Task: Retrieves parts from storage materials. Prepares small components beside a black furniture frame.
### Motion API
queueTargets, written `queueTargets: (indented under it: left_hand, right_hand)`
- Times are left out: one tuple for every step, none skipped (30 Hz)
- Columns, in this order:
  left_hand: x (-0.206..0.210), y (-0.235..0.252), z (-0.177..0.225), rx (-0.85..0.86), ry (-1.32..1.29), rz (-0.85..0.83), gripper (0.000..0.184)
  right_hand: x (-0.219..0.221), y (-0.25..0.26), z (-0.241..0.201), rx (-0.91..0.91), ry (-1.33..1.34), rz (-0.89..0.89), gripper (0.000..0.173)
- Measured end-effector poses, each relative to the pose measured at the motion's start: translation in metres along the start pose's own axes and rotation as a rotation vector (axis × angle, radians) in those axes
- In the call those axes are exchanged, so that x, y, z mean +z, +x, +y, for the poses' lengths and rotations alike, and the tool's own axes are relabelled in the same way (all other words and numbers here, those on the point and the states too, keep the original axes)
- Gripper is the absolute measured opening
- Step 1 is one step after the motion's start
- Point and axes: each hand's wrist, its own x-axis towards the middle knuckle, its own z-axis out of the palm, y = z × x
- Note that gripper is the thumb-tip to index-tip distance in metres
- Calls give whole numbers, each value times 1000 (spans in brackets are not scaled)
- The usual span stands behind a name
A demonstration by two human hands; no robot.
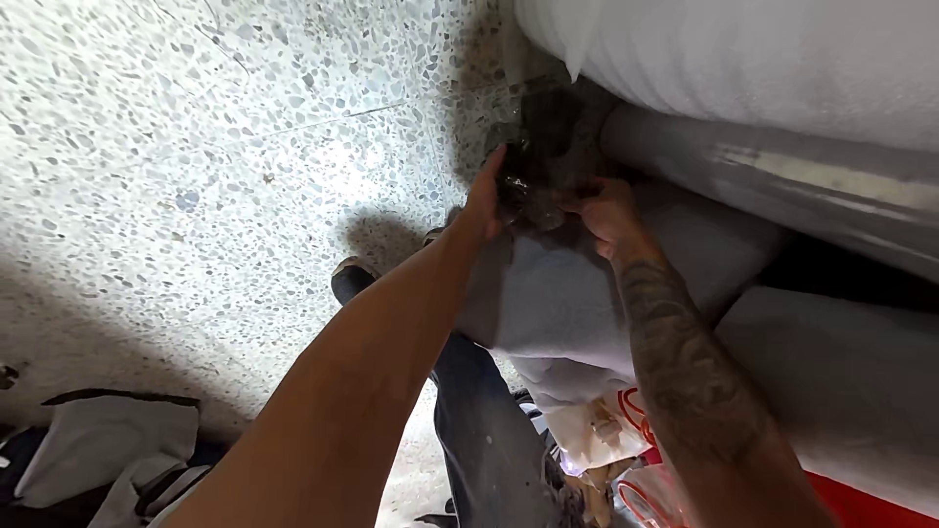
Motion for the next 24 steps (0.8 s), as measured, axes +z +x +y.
queueTargets:
  left_hand:
    - [-2, -1, -1, -14, 17, 6, 71]
    - [-2, -1, -2, -18, 39, 4, 72]
    - [-1, -2, -1, -13, 60, 3, 69]
    - [-1, -4, -1, -13, 72, -2, 66]
    - [-3, -4, -3, -19, 78, -26, 66]
    - [-4, -4, -4, -31, 85, -50, 66]
    - [-4, -3, -4, -36, 105, -65, 65]
    - [-5, -2, -6, -37, 148, -65, 63]
    - [-6, -3, -7, -41, 212, -74, 63]
    - [-5, -4, -7, -51, 276, -89, 62]
    - [-2, -5, -7, -65, 330, -94, 62]
    - [0, -6, -6, -97, 355, -102, 63]
    - [1, -6, -6, -114, 365, -108, 63]
    - [1, -5, -6, -110, 366, -118, 59]
    - [2, -6, -4, -98, 359, -136, 52]
    - [2, -6, -3, -82, 341, -165, 47]
    - [2, -5, -2, -66, 327, -199, 44]
    - [1, -5, -1, -59, 322, -233, 44]
    - [2, -5, 1, -57, 326, -250, 45]
    - [3, -4, 3, -53, 326, -249, 43]
    - [5, -3, 5, -55, 331, -240, 38]
    - [7, -2, 6, -63, 341, -226, 37]
    - [9, -1, 7, -72, 364, -211, 42]
    - [11, -2, 8, -76, 398, -217, 45]
  right_hand:
    - [-1, -3, 2, 6, 35, -21, 21]
    - [-3, -3, 2, -2, 58, -19, 21]
    - [-4, -1, 3, -16, 43, 23, 21]
    - [-5, 1, 5, -19, 30, 64, 20]
    - [-9, 2, 6, -15, 47, 87, 19]
    - [-14, 3, 4, -19, 88, 100, 17]
    - [-17, 5, 1, -39, 125, 120, 15]
    - [-20, 8, 0, -61, 141, 145, 13]
    - [-23, 12, 0, -81, 134, 161, 11]
    - [-26, 17, -1, -101, 129, 167, 11]
    - [-29, 21, -3, -115, 133, 157, 12]
    - [-31, 26, -5, -140, 163, 137, 13]
    - [-33, 32, -7, -167, 202, 110, 14]
    - [-32, 38, -10, -195, 220, 89, 14]
    - [-30, 44, -13, -215, 218, 89, 15]
    - [-29, 50, -16, -223, 190, 104, 15]
    - [-28, 55, -16, -223, 138, 140, 14]
    - [-26, 60, -16, -219, 77, 186, 15]
    - [-25, 63, -15, -210, 28, 241, 17]
    - [-22, 66, -13, -201, -9, 295, 20]
    - [-19, 67, -12, -189, -16, 345, 21]
    - [-16, 65, -10, -174, 1, 384, 22]
    - [-12, 62, -9, -157, 26, 417, 24]
    - [-9, 59, -6, -137, 55, 444, 27]
